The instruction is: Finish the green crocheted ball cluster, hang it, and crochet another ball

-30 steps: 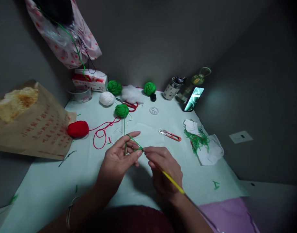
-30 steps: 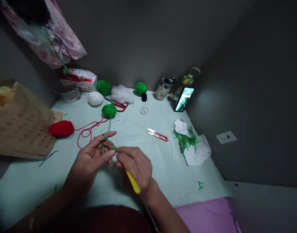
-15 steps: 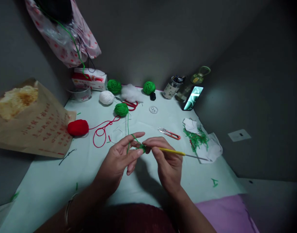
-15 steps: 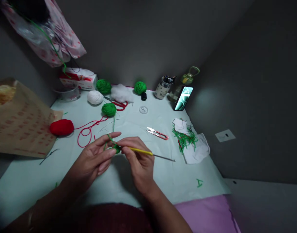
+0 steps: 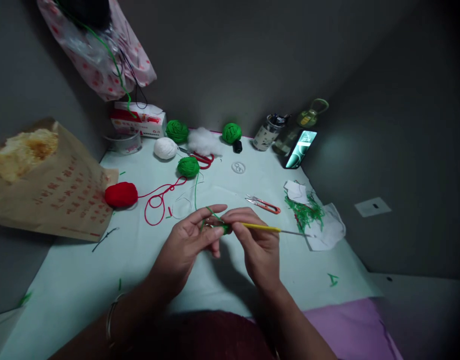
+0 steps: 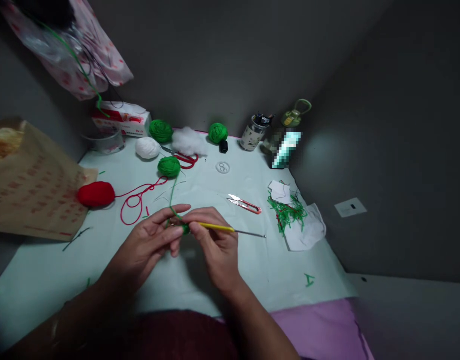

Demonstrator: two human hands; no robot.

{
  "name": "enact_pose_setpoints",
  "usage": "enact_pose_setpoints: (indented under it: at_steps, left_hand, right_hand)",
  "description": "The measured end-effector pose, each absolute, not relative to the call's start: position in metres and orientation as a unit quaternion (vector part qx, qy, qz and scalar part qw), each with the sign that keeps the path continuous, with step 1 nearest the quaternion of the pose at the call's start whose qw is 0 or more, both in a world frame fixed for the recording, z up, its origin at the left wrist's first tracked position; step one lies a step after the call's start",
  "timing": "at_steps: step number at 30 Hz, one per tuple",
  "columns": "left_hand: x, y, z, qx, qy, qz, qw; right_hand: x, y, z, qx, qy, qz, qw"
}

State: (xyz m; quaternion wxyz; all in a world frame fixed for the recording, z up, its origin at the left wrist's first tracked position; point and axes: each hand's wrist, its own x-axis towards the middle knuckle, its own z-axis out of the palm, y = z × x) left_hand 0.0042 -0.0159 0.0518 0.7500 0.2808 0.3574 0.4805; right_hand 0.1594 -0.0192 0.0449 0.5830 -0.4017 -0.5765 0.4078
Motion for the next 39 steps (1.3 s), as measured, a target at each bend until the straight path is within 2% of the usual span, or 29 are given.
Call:
enact_pose_setpoints:
  at_steps: [7, 12, 17, 21, 24, 25, 27, 30, 32, 35, 39]
  left_hand:
    - [0.003, -0.018, 0.054, 0.281, 0.372, 0.478, 0.744]
    - [-0.001, -0.017, 0.053, 0.3, 0.378, 0.486, 0.729]
    - [0.001, -0.018, 0.05, 0.328, 0.395, 0.503, 0.695]
    - [0.006, -0.02, 0.048, 0.337, 0.406, 0.522, 0.67]
    - [0.007, -0.02, 0.047, 0.294, 0.365, 0.489, 0.735]
    - [0.007, -0.019, 0.047, 0.268, 0.346, 0.467, 0.768]
    - [0.004, -0.017, 0.048, 0.22, 0.319, 0.438, 0.811]
    - [0.0, -0.015, 0.051, 0.207, 0.32, 0.462, 0.801]
    - [0.001, -0.015, 0.052, 0.239, 0.331, 0.466, 0.785]
    - [0.005, -0.018, 0.051, 0.29, 0.354, 0.466, 0.757]
    - [0.009, -0.018, 0.047, 0.275, 0.36, 0.473, 0.756]
  right_hand:
    - [0.164, -0.015, 0.042, -0.374, -0.5, 0.501, 0.6]
    - [0.164, -0.019, 0.048, -0.383, -0.538, 0.462, 0.591]
    - [0.165, -0.028, 0.053, -0.408, -0.662, 0.315, 0.544]
    - [0.161, -0.03, 0.047, -0.383, -0.779, 0.096, 0.487]
    - [0.16, -0.03, 0.041, -0.37, -0.807, -0.044, 0.459]
    - [0.16, -0.03, 0.04, -0.372, -0.801, -0.04, 0.468]
    - [0.161, -0.029, 0.041, -0.392, -0.759, 0.057, 0.517]
    - [0.162, -0.025, 0.046, -0.397, -0.643, 0.265, 0.599]
    - [0.16, -0.023, 0.049, -0.382, -0.61, 0.334, 0.609]
    - [0.156, -0.022, 0.048, -0.389, -0.631, 0.323, 0.589]
    - [0.156, -0.028, 0.041, -0.406, -0.72, 0.167, 0.538]
